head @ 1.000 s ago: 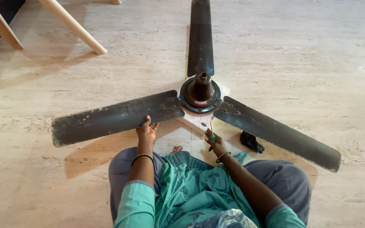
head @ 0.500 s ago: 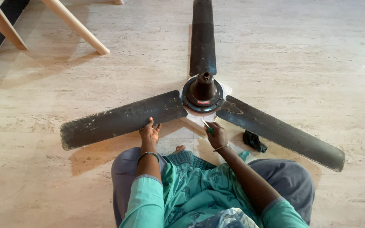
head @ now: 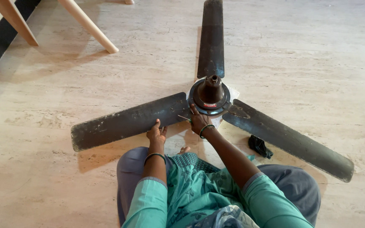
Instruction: The person sits on the floor and attaches three fan blades to a ceiling fan motor housing using a screwdriver. They position each blade, insert screws, and tighten them to secure the blades to the central hub.
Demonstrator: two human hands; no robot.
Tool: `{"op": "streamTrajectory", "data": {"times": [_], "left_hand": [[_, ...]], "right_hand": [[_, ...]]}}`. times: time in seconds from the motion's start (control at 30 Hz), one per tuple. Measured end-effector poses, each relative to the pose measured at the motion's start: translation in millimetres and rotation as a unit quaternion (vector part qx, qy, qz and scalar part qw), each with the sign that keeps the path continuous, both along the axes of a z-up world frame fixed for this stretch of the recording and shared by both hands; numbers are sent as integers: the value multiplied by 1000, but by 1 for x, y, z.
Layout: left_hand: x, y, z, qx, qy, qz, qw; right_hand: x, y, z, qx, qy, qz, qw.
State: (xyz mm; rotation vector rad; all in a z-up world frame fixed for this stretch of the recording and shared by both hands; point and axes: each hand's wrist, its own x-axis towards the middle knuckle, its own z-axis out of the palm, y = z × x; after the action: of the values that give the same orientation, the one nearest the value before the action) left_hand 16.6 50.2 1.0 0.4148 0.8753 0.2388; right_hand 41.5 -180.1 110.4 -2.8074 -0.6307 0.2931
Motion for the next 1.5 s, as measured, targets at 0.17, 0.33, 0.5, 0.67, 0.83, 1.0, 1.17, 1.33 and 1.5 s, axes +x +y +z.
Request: {"op": "streamTrajectory", "data": {"times": [0.17,0.33,0.5,0.67,0.83,1.0,1.17,1.33,1.5], "left_hand": [[3,-17,-3,0,48,51,998],[1,-30,-1,59,16,98,993],[0,-35,12,107,63,94,988],[2,-36,19,125,66,86,986],[-4,-33,26,93,103,56,989],[-5,-34,26,85,104,59,989],[1,-31,12,111,65,67,989],[4,-26,6,90,87,62,990],[7,-29,2,121,77,68,987]], "right_hand": [[-3,6,0,-10,3,2,1000],[-4,13,0,-30,52,-23,998],[-5,8,1,3,11,-11,1000],[-5,3,2,-32,29,2,999],[0,0,-3,16,-9,10,1000],[-3,2,-6,-17,5,7,1000],[-7,-1,5,33,-43,5,999],[-53,-44,7,247,-66,-98,962],[-122,-148,-11,215,29,-275,937]]}}
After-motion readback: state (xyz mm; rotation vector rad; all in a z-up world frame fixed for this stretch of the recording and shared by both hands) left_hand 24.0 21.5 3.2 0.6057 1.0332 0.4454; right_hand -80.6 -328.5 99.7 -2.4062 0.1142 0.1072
